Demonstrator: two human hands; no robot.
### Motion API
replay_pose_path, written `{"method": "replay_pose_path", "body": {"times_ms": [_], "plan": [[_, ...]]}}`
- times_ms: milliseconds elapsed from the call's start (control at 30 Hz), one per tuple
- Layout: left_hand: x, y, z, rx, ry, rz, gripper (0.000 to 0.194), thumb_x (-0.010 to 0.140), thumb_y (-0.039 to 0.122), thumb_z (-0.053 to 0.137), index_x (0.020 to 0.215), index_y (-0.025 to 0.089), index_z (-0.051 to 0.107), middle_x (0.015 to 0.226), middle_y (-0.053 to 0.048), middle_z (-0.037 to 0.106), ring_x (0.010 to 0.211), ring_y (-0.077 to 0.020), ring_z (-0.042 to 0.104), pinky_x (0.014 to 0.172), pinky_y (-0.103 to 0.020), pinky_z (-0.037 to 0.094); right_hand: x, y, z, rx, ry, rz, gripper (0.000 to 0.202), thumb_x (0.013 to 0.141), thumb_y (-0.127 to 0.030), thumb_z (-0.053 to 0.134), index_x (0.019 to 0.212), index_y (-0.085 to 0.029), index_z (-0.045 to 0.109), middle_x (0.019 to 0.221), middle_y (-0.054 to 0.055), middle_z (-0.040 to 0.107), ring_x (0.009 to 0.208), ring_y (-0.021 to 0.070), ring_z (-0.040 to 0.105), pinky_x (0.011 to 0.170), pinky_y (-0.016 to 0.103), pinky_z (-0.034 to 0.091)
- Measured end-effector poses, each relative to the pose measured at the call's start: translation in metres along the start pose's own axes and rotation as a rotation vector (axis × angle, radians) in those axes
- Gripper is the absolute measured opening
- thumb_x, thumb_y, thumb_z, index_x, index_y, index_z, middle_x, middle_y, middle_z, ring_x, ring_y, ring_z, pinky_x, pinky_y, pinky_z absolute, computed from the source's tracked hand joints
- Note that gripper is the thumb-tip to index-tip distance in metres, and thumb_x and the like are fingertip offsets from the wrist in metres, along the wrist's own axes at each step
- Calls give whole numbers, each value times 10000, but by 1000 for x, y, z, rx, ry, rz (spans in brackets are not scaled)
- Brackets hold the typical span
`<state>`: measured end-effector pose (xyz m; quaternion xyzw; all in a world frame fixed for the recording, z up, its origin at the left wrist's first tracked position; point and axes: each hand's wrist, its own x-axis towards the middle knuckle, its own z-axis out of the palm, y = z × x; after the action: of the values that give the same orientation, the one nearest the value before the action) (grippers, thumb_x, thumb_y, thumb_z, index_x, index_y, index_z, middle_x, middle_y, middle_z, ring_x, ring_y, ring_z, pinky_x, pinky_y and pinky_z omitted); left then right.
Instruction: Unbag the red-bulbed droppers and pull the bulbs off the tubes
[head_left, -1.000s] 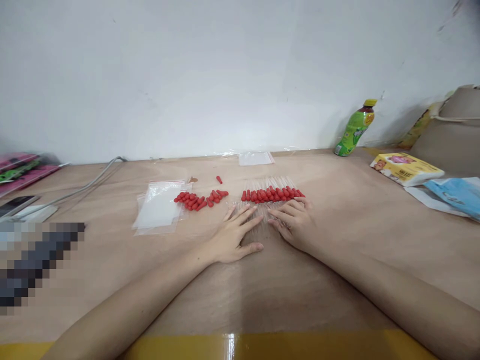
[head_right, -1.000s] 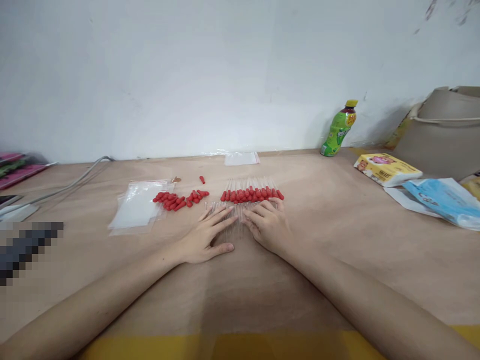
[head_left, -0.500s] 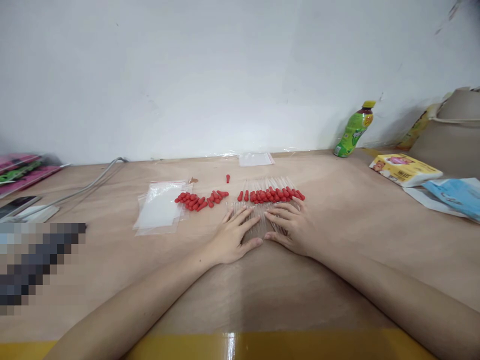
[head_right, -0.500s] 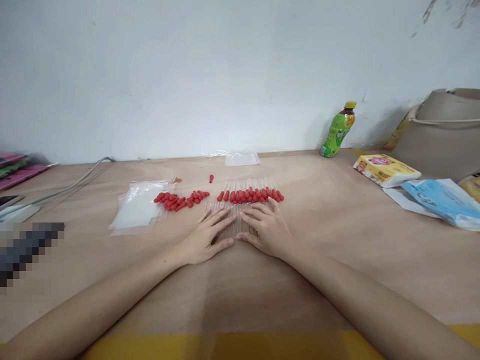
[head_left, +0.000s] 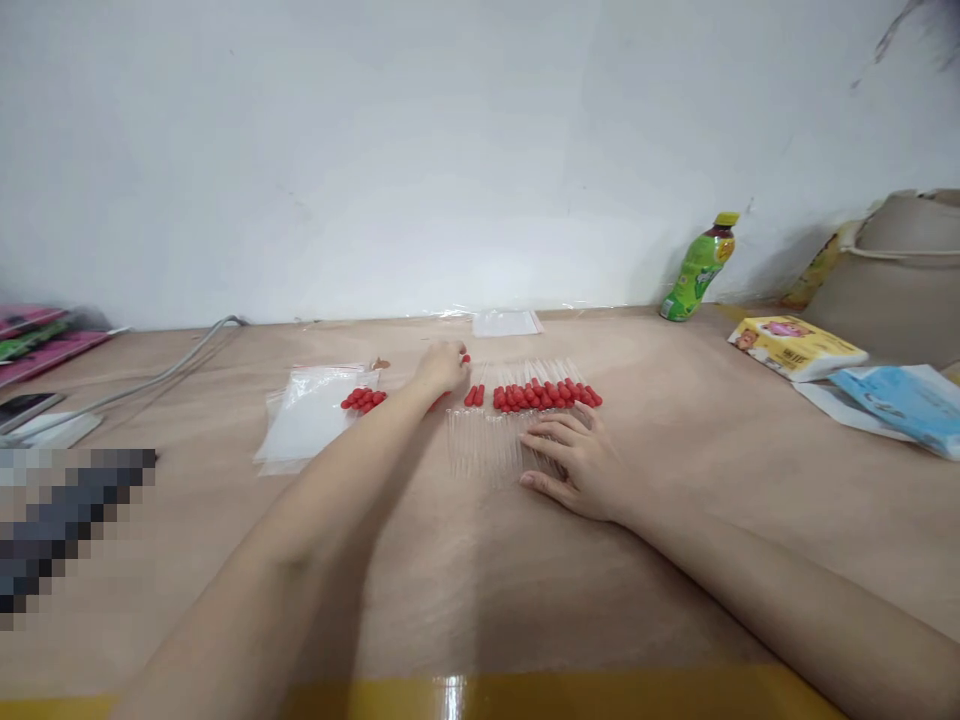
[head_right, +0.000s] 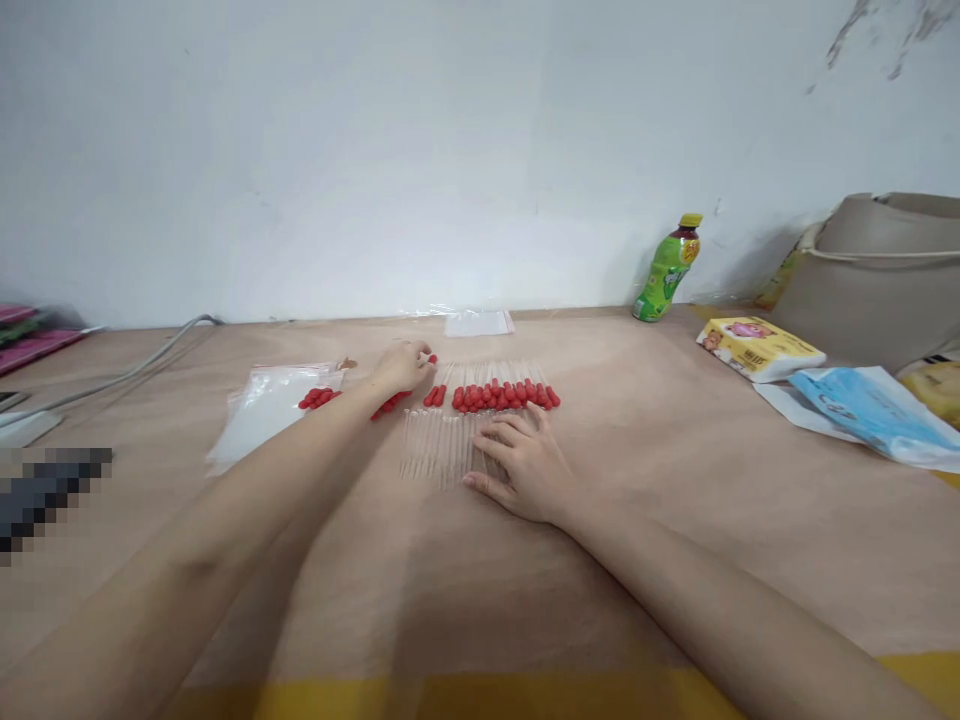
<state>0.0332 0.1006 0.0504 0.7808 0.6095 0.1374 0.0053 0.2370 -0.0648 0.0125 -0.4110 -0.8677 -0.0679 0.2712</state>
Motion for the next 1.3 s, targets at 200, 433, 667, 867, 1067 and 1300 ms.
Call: {"method": "replay_pose_path", "body": {"times_ms": [200, 433, 667, 867, 1067, 1300], "plan": [[25, 7, 19, -13, -15, -80, 255, 790, 205, 491, 1023, 136, 571, 1002, -149, 613, 921, -266, 574, 753, -332, 432, -1, -1, 0, 12, 40, 11, 368, 809, -482, 508, 1046, -219, 609, 1051, 60, 621, 1019, 215, 511, 966, 450, 262], [4, -32, -37, -70, 0, 41, 332, 804, 348, 519, 1091, 181, 523, 922, -62, 640, 830, -182, 587, 717, -263, 431, -3, 0, 1, 17, 61, 14, 356, 810, -471, 511, 1048, -222, 602, 1051, 61, 612, 1007, 214, 512, 974, 462, 247], [-48, -95, -73, -114, -70, 361, 261, 776, 416, 472, 832, 220, 635, 850, -35, 648, 772, -179, 573, 709, -284, 440, -2, 0, 2, -4, 85, 8, 328, 807, -449, 522, 1035, -229, 607, 1056, 57, 613, 1003, 210, 517, 970, 446, 264], [-58, -105, -59, -117, -74, 628, 281, 814, 386, 413, 782, 252, 658, 808, -40, 639, 820, -175, 577, 862, -316, 413, -3, 2, 5, -7, 103, 7, 313, 805, -436, 525, 1028, -234, 610, 1052, 62, 613, 985, 210, 526, 970, 456, 260], [-51, -106, -53, -98, -204, 647, 269, 816, 326, 387, 778, 243, 640, 815, -19, 647, 777, -153, 572, 908, -320, 372, -4, 4, 6, 8, 105, 13, 303, 810, -425, 524, 1023, -228, 611, 1054, 61, 608, 981, 205, 521, 974, 452, 253], [-59, -84, -57, -136, -99, 472, 249, 808, 363, 416, 869, 205, 597, 887, -36, 631, 816, -171, 566, 757, -276, 432, -3, 3, 6, 5, 105, 11, 275, 818, -410, 516, 1003, -233, 616, 1042, 61, 612, 972, 206, 527, 960, 451, 265]]}}
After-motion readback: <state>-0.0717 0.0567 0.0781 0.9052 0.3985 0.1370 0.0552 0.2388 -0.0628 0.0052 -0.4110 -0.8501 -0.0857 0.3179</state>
